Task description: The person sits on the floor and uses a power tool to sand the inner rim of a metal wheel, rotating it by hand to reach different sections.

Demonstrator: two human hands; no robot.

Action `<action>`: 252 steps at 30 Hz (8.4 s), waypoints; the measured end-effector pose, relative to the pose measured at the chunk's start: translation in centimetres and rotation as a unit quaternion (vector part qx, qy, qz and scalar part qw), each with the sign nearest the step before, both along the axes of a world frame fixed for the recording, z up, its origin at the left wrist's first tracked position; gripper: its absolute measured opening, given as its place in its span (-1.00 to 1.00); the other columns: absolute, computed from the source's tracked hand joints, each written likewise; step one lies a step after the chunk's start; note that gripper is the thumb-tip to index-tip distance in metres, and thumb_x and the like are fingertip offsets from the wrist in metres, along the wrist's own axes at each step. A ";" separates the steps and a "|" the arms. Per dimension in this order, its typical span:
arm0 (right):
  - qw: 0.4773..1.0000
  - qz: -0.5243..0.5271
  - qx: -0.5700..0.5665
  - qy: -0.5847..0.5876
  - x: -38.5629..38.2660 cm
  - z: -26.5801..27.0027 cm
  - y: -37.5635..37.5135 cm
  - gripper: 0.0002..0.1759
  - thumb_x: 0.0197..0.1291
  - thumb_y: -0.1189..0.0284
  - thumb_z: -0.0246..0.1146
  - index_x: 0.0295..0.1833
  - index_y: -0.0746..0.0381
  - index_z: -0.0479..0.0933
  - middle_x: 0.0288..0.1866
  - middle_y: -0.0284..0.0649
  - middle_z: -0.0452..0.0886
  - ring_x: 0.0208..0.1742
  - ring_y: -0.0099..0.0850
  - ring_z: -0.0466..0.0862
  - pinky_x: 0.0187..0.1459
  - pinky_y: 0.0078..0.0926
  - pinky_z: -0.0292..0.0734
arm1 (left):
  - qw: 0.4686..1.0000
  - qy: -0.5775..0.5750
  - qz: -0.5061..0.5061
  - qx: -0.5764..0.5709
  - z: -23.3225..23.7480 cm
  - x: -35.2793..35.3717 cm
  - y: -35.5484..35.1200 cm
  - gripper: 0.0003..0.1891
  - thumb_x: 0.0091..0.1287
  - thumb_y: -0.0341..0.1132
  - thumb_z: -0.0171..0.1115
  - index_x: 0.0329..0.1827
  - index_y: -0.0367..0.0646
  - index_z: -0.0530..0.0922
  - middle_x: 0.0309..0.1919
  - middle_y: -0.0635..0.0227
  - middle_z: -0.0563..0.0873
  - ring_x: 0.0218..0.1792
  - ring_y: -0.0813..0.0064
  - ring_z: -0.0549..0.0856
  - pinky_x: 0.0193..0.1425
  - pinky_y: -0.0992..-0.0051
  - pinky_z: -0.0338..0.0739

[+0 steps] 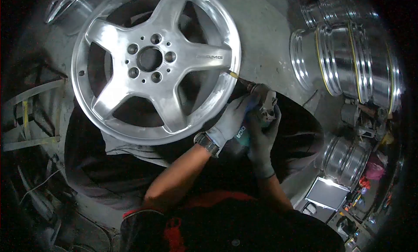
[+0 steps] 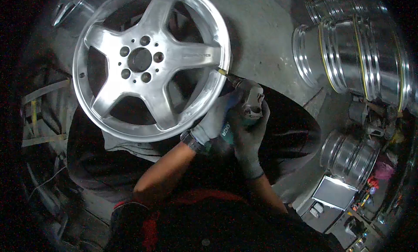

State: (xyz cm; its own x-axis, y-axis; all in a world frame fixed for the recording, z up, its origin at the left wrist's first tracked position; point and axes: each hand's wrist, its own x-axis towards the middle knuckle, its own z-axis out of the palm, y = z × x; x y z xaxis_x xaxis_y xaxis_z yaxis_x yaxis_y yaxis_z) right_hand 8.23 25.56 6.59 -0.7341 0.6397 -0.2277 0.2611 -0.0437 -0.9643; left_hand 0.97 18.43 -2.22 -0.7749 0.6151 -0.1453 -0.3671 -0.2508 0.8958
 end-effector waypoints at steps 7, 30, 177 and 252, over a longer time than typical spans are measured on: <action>0.999 -0.033 -0.040 0.011 -0.5 -0.5 -1.5 0.01 0.22 0.68 0.51 0.68 0.12 0.12 0.42 -0.15 0.47 0.30 -0.31 0.60 0.23 -0.31 0.67 | 0.990 0.080 -0.049 -0.105 0.1 -0.4 -2.3 -0.48 0.76 -0.16 -0.08 0.56 -0.39 0.45 0.45 0.06 0.65 0.47 0.25 0.60 0.63 0.30 0.41; 1.000 0.018 0.022 0.002 -0.5 -0.4 -2.6 -0.05 0.27 0.63 0.50 0.69 0.20 0.15 0.47 -0.15 0.45 0.42 -0.37 0.52 0.37 -0.37 0.55 | 0.996 0.047 0.054 -0.053 -1.1 1.3 -3.0 -0.50 0.66 -0.18 0.10 0.53 -0.29 0.49 0.38 -0.01 0.66 0.40 0.15 0.65 0.52 0.24 0.51; 0.998 0.064 -0.007 0.000 -5.2 4.7 1.1 -0.28 0.39 0.58 0.45 0.55 0.30 0.27 0.27 -0.16 0.64 0.21 -0.39 0.69 0.21 -0.41 0.66 | 0.921 -0.306 0.109 0.213 6.3 -4.4 1.9 -0.41 0.78 0.05 -0.14 0.49 -0.30 0.47 0.35 0.00 0.67 0.30 0.10 0.71 0.45 0.10 0.63; 0.993 0.098 0.001 -0.067 -5.8 5.2 2.2 -0.29 0.41 0.58 0.43 0.55 0.33 0.27 0.30 -0.10 0.65 0.26 -0.37 0.68 0.27 -0.38 0.65 | 0.900 -0.358 0.109 0.221 5.4 -3.1 2.8 -0.51 0.78 -0.02 -0.07 0.51 -0.19 0.47 0.35 0.23 0.67 0.29 0.35 0.69 0.41 0.34 0.60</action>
